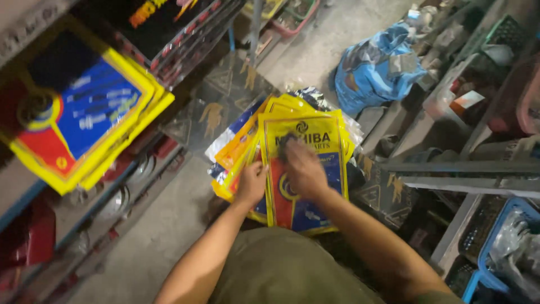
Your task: The person wipes the surface of several yellow and blue packaged items with a dark cloth. They repeatedly pick up the packages, wipe them, and place them back on a pile on a table in a cluttered storage area.
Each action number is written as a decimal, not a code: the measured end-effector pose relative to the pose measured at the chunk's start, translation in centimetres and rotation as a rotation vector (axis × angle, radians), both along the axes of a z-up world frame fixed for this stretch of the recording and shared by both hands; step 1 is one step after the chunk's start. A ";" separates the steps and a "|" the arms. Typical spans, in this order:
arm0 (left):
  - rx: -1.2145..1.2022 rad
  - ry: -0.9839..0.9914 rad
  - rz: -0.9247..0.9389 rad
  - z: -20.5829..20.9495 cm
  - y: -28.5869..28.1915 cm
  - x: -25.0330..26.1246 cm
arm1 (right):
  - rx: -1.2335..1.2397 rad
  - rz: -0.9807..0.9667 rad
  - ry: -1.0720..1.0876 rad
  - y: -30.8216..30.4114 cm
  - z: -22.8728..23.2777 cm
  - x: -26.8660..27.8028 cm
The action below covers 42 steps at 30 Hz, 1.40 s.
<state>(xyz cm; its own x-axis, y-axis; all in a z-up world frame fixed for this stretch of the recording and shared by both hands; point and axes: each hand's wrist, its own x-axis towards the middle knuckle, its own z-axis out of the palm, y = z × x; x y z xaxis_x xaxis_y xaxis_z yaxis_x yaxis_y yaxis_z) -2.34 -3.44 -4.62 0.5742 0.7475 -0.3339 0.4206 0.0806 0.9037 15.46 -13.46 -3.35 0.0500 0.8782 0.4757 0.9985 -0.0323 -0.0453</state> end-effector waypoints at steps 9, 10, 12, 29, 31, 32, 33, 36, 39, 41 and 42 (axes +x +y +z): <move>0.036 0.006 0.048 0.8 0.0 0.2 | -0.417 -0.210 0.272 0.3 3.3 -4.8; 0.036 0.008 0.048 0.8 0.0 0.0 | -0.418 -0.210 0.274 -0.7 3.0 -5.5; -0.012 0.025 0.042 1.0 0.3 0.0 | -0.125 0.011 0.137 -2.3 2.4 -6.6; -0.510 0.011 -0.302 -7.0 4.6 0.9 | 0.015 -0.353 -0.018 9.9 2.1 -1.1; -0.431 0.052 -0.357 -8.0 4.4 0.3 | -0.004 -0.219 0.094 10.7 2.0 -1.6; -0.558 0.032 -0.289 -6.7 4.2 0.1 | -0.022 -0.186 0.095 10.8 1.8 -1.0; -0.683 0.010 -0.222 -5.4 3.9 0.2 | -0.038 -0.154 0.092 10.7 1.6 -0.2; -0.871 -0.004 -0.176 -2.6 4.8 1.2 | 0.022 -0.380 -0.007 9.4 3.2 3.8; -0.853 0.035 -0.233 -0.5 5.2 1.8 | -0.022 -0.607 -0.018 5.4 2.0 7.1; -0.815 0.050 -0.232 0.8 5.0 2.3 | -0.122 -0.851 0.085 2.9 1.6 6.4; -0.772 0.051 -0.207 1.5 4.9 2.5 | -0.216 -1.065 0.193 1.5 1.3 5.9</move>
<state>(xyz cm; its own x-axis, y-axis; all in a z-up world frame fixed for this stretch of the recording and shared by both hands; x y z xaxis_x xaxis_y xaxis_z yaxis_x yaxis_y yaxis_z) 0.19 1.47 -3.17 0.6458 0.1748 -0.7432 0.5347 0.5913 0.6037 21.41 -11.91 -2.04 0.8871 0.4057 0.2201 0.4321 -0.8976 -0.0872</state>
